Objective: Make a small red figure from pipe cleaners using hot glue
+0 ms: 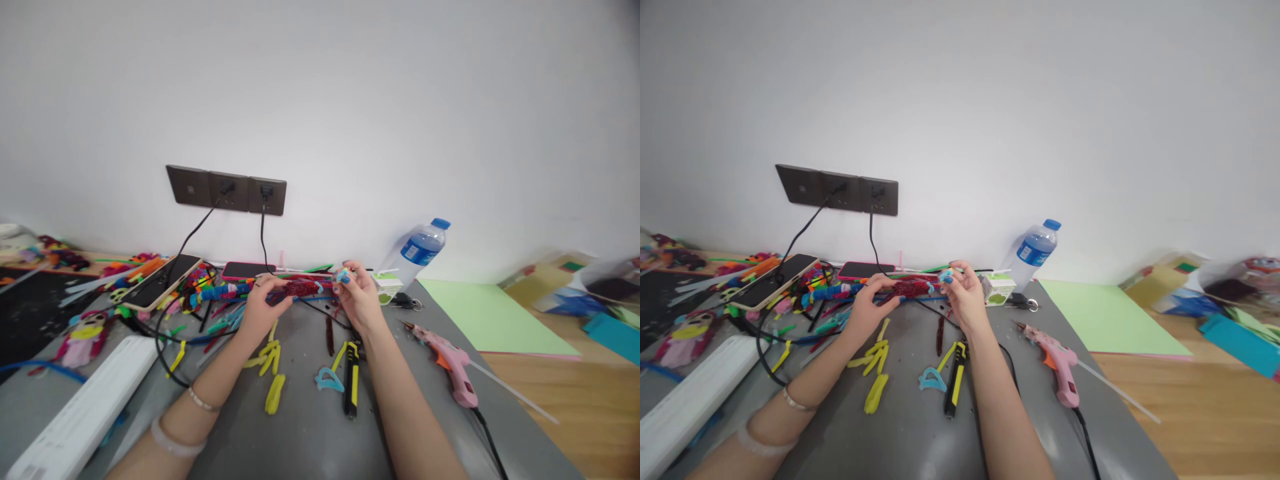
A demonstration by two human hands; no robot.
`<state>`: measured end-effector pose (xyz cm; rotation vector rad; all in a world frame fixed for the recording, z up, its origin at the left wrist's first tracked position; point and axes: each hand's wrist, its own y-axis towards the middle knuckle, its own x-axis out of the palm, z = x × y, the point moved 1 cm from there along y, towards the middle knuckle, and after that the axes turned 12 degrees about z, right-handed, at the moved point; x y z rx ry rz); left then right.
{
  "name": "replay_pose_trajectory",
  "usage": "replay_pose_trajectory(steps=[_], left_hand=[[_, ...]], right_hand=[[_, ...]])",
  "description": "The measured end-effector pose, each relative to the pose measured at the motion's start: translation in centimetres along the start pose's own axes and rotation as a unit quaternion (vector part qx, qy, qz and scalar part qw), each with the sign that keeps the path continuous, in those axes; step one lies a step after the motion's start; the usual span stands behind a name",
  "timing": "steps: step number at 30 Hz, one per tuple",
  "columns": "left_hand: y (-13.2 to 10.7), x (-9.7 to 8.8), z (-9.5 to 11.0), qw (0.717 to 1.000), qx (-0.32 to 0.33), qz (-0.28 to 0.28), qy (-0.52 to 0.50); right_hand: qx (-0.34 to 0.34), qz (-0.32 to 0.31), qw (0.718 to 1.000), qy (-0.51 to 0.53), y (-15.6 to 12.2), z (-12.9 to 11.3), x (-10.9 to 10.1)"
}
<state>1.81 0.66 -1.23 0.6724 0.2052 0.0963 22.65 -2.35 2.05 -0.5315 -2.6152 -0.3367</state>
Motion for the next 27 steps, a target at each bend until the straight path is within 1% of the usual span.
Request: replay_pose_trajectory(steps=[4, 6, 11, 15, 18, 21, 27], left_hand=[[-0.02, 0.14, -0.2, 1.0, 0.019, -0.015, -0.013], [0.01, 0.13, -0.19, 0.999, 0.026, -0.02, -0.009], [0.03, 0.03, 0.08, 0.999, 0.035, -0.039, -0.008], [-0.03, -0.02, 0.22, 0.997, 0.041, -0.059, -0.01], [-0.03, -0.04, 0.23, 0.996, 0.047, -0.072, -0.014], [0.01, -0.03, 0.19, 0.996, 0.048, -0.073, -0.018], [-0.07, 0.06, -0.01, 0.996, 0.045, -0.08, -0.015]], right_hand=[[0.009, -0.022, 0.999, -0.028, 0.03, 0.19, -0.08], [0.0, -0.03, 0.998, -0.059, 0.02, 0.23, -0.09], [-0.072, -0.05, 0.982, -0.169, -0.11, 0.12, -0.1], [-0.11, -0.064, 0.964, -0.233, -0.13, 0.14, -0.25], [-0.132, -0.079, 0.955, -0.255, -0.13, 0.14, -0.36], [-0.144, -0.092, 0.948, -0.269, -0.22, 0.07, -0.37], [-0.164, -0.125, 0.938, -0.278, -0.63, -0.27, 0.19]])
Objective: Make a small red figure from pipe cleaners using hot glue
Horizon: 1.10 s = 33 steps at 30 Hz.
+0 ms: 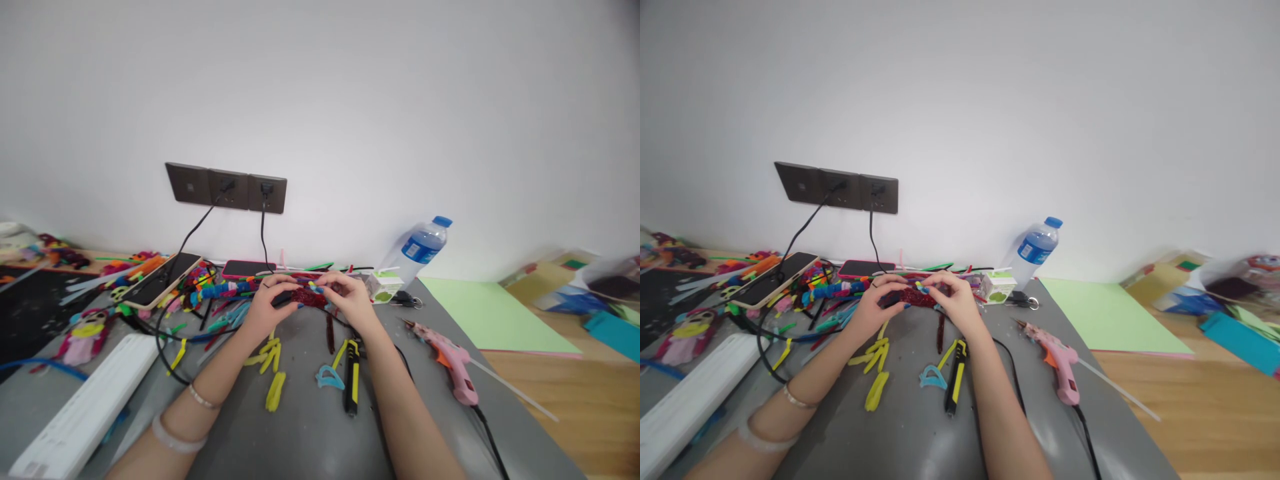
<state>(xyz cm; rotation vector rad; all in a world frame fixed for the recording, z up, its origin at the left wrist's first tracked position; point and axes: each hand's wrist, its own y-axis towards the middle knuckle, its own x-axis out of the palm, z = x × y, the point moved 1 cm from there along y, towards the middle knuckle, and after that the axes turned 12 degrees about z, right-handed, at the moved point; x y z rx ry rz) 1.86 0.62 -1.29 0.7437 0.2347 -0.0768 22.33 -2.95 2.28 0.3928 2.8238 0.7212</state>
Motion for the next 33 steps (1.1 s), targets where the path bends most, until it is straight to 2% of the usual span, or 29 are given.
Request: replay_pose_trajectory(steps=[7, 15, 19, 27, 33], left_hand=[[-0.3, 0.2, -0.3, 1.0, -0.008, -0.003, 0.002], [-0.3, 0.2, -0.2, 1.0, -0.008, 0.004, 0.014], [-0.1, 0.0, 0.2, 1.0, -0.021, 0.002, 0.001], [-0.1, -0.2, 0.7, 0.997, -0.073, 0.008, -0.023], [-0.1, -0.2, 0.7, 0.996, -0.076, 0.009, -0.038]], right_hand=[[-0.026, -0.035, 0.999, -0.006, -0.1, -0.7, 0.4], [-0.021, -0.037, 0.999, -0.01, -0.2, -0.4, 0.6], [-0.035, -0.036, 0.999, -0.009, -0.1, -0.5, 0.5], [-0.02, -0.043, 0.999, -0.001, -0.2, -0.5, 0.6], [-0.014, -0.047, 0.999, 0.005, -0.3, -0.4, 0.7]])
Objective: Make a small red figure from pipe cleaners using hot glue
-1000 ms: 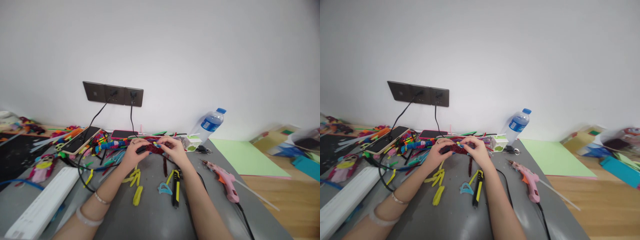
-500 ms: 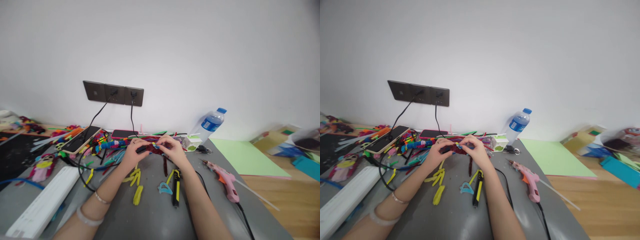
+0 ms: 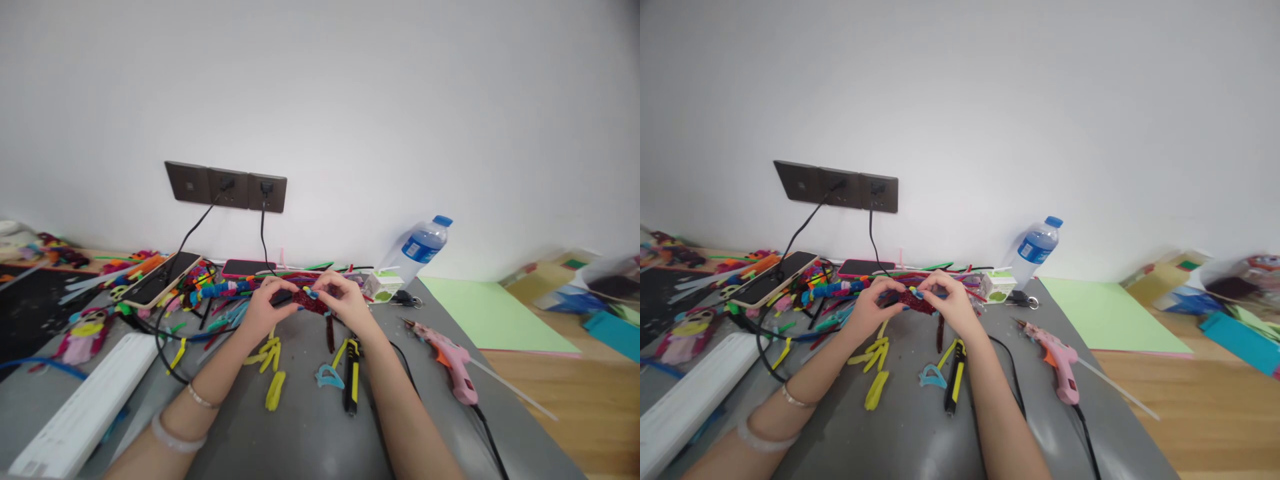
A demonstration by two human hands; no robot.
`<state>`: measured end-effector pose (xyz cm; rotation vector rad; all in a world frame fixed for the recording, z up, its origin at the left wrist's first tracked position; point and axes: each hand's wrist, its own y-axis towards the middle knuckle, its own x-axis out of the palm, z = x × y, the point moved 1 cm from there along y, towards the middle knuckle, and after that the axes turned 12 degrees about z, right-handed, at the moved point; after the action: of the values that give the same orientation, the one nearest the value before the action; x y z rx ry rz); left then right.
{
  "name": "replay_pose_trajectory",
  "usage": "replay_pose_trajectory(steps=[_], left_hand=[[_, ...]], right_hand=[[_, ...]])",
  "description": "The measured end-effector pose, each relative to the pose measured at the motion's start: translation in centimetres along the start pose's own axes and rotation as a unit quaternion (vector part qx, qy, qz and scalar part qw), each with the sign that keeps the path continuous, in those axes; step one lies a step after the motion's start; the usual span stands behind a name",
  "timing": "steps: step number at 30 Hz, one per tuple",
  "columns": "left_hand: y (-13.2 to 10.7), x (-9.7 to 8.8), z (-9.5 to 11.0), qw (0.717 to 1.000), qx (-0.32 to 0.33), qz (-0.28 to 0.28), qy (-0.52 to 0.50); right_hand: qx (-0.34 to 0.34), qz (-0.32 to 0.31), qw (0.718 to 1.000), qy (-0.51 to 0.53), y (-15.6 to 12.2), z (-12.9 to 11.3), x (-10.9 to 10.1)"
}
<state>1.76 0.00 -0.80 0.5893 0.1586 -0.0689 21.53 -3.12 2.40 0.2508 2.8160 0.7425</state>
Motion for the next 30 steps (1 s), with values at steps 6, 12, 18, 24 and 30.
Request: replay_pose_trajectory(steps=[6, 12, 18, 24, 30], left_hand=[[0.02, 0.0, -0.06, 1.0, 0.01, 0.003, 0.007], [0.06, -0.08, -0.06, 1.0, 0.025, 0.007, 0.01], [0.17, -0.12, 0.15, 0.998, 0.051, -0.004, 0.026], [0.23, -0.16, 0.49, 0.997, 0.067, -0.001, 0.046], [0.08, -0.18, 0.8, 0.996, 0.07, 0.001, 0.046]], right_hand=[[0.009, -0.005, 1.0, 0.018, 0.04, 0.14, -0.18], [0.03, 0.023, 0.997, 0.061, 0.11, 0.27, -0.87], [0.005, -0.006, 1.0, 0.007, 0.1, 0.22, -0.4], [-0.01, -0.01, 1.0, -0.015, -0.08, 0.07, -0.04], [-0.01, -0.014, 1.0, -0.015, -0.15, 0.15, 0.1]])
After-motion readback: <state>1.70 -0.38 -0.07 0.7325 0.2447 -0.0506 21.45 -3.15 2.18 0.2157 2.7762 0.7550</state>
